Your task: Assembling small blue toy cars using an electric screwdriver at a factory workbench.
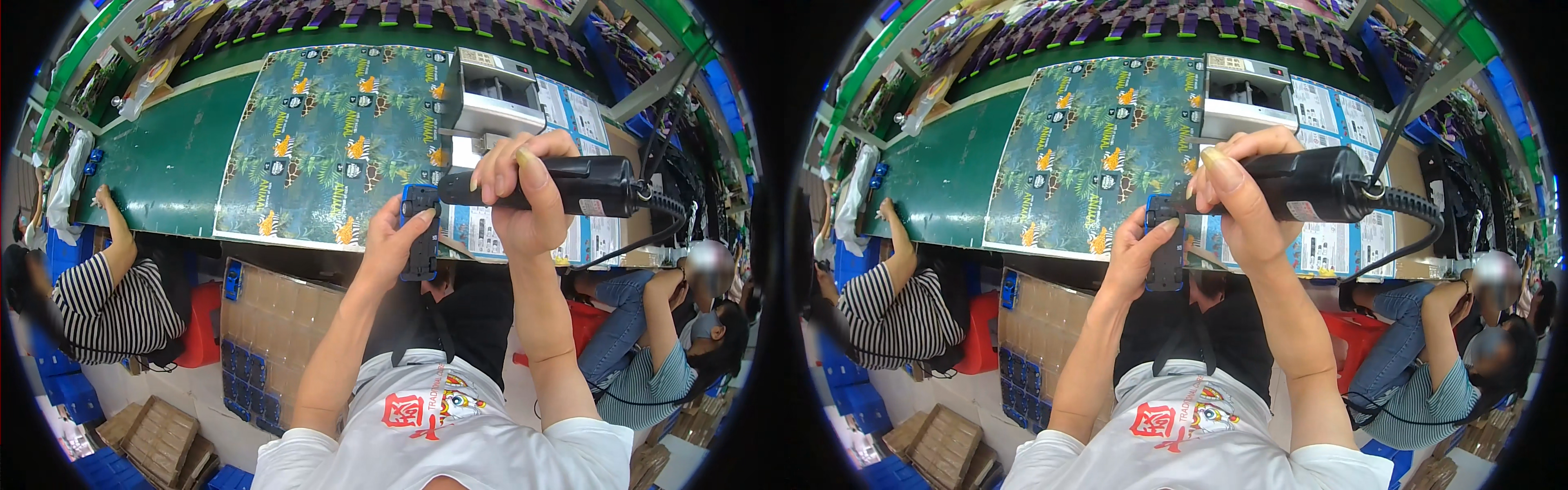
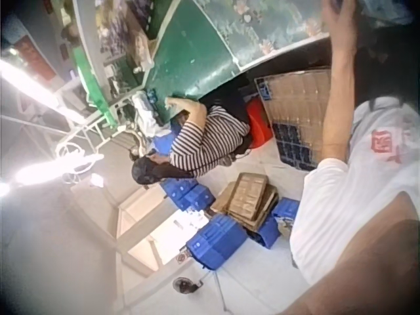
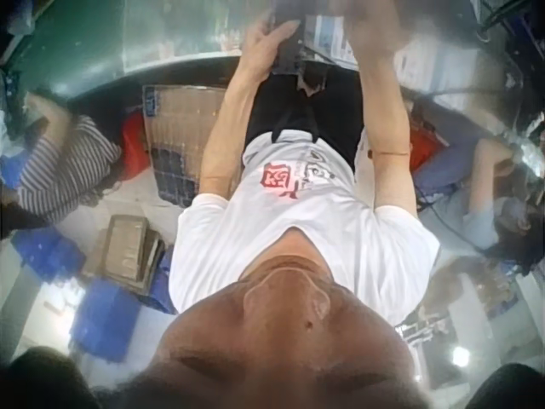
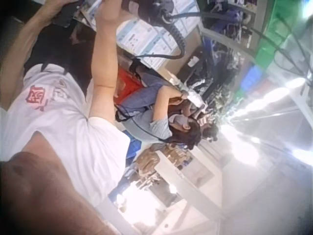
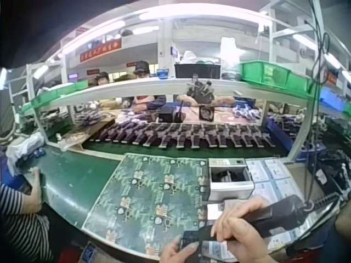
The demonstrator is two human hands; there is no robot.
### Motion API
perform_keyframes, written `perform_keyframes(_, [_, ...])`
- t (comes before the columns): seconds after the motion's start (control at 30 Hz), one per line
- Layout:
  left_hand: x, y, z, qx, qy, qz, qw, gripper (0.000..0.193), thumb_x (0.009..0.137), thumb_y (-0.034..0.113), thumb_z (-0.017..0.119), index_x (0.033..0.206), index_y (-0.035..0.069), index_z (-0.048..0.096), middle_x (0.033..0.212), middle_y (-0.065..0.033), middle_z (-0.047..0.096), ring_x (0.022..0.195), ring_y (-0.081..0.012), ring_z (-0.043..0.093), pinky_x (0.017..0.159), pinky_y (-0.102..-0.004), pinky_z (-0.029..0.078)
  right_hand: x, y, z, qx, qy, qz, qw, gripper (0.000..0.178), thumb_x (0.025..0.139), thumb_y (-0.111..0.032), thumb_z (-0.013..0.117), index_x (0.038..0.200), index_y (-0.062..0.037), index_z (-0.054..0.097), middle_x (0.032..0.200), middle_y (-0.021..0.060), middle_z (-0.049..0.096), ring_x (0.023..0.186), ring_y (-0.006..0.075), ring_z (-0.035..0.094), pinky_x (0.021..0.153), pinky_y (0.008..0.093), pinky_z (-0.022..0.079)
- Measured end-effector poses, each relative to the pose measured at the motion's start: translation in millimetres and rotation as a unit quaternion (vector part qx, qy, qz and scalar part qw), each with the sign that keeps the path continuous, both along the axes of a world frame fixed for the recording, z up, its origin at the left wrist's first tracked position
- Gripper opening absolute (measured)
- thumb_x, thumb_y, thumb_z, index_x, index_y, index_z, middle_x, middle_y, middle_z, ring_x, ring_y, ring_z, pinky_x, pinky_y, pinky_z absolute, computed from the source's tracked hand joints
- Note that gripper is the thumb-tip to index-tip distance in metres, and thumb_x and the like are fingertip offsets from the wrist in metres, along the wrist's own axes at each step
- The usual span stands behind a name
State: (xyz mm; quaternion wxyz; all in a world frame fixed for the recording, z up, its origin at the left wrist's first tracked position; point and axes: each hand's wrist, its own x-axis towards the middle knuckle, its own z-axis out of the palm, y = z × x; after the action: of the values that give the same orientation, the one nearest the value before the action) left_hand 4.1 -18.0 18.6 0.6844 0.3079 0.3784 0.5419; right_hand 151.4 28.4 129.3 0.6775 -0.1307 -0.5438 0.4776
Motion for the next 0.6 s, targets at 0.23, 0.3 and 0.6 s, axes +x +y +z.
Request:
perform_keyframes(0.23, [-1.9, -1.1, 1.3, -0.005, 0.016, 0.007, 1.0, 0.024, 0.092, 0.013, 0.066, 0.112, 0.002, 0.061, 0.091, -0.0033, 0.067, 0.075, -0.0077, 0.063, 0.066, -0.0232, 0.052, -8.8, 1.5, -0.6, 0.0, -0.057, -0.001, 0.998, 0.014, 0.092, -0.013, 0.057, 0.088, -0.0043, 0.047, 0.066, 0.0076, 0.051, 0.055, 0.0164, 0.052, 0.059, 0.0338, 0.049])
perform_keyframes(0.3, [-2.3, -0.1, -0.1, -0.019, 0.004, -0.004, 1.0, 0.023, 0.092, 0.014, 0.066, 0.111, 0.002, 0.061, 0.091, -0.0037, 0.067, 0.075, -0.0078, 0.063, 0.065, -0.0235, 0.053, -9.6, -0.8, 1.6, 0.01, -0.09, -0.009, 0.996, 0.016, 0.091, -0.014, 0.059, 0.087, -0.0045, 0.047, 0.065, 0.0074, 0.051, 0.054, 0.0165, 0.051, 0.059, 0.0336, 0.049])
perform_keyframes(0.6, [-2.4, 7.2, 0.9, -0.023, -0.012, 0.001, 1.0, 0.025, 0.093, 0.016, 0.066, 0.113, 0.002, 0.062, 0.09, -0.0054, 0.069, 0.073, -0.0113, 0.066, 0.065, -0.0262, 0.055, -5.4, 2.1, 12.1, -0.017, 0.009, 0.039, 0.999, 0.017, 0.087, -0.005, 0.067, 0.09, -0.0019, 0.05, 0.071, 0.0111, 0.057, 0.059, 0.015, 0.056, 0.064, 0.0329, 0.053])
